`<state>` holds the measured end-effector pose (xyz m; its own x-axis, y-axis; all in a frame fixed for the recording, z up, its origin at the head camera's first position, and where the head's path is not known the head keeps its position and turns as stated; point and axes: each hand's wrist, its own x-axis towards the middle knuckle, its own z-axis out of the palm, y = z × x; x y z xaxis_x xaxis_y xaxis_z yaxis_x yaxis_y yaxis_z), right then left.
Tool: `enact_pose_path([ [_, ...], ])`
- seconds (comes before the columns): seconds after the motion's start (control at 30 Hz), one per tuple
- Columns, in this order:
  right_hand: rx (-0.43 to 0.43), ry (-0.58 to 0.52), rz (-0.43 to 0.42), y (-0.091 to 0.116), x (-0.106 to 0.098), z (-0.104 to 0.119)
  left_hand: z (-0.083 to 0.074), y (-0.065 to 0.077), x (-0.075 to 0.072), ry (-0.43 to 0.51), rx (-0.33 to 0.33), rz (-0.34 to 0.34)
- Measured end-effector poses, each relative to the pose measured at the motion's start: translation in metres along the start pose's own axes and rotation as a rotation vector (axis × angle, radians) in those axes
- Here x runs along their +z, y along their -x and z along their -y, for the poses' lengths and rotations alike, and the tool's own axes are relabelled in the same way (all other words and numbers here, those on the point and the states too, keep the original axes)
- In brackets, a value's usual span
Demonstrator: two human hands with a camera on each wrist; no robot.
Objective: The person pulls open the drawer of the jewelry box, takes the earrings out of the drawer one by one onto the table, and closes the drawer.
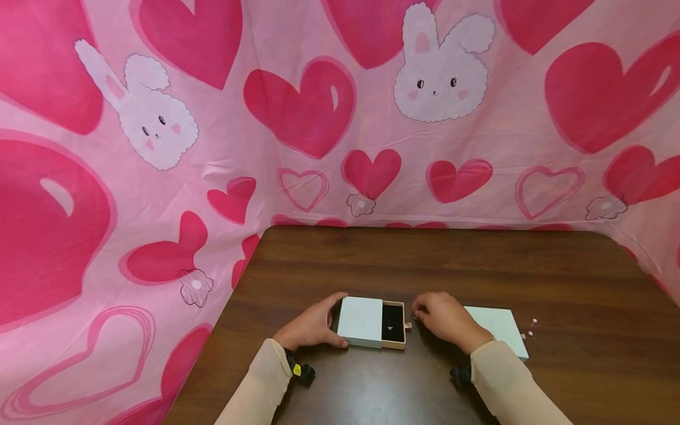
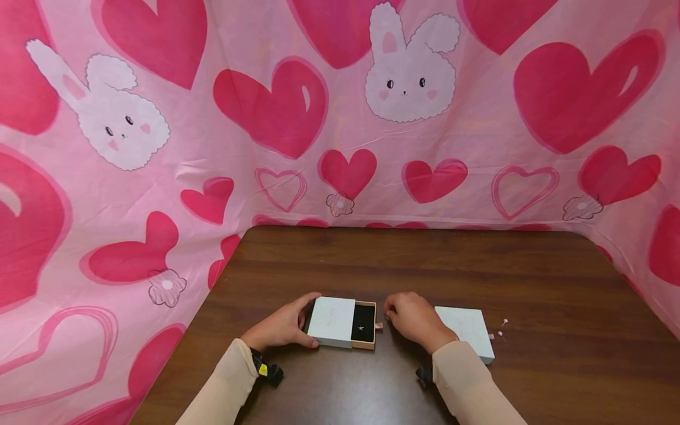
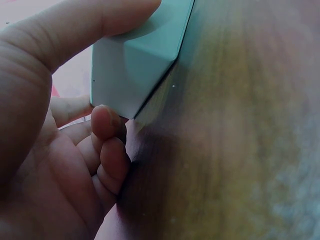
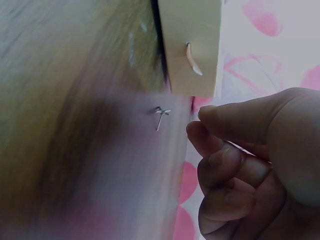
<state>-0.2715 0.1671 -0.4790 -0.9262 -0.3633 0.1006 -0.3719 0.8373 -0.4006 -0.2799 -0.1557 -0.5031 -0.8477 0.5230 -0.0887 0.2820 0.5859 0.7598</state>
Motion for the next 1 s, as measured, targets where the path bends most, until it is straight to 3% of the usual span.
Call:
enact_pose_path([
  [0.77, -0.049, -0.016, -0.016, -0.002, -0.002, 0.019, -0.001, 0.0, 0.0, 0.008, -0.022, 0.002],
  [1.0, -0.023, -0.044, 0.011, -0.002, 0.0, 0.025, 0.0, 0.0, 0.0, 0.005, -0.026, 0.002],
])
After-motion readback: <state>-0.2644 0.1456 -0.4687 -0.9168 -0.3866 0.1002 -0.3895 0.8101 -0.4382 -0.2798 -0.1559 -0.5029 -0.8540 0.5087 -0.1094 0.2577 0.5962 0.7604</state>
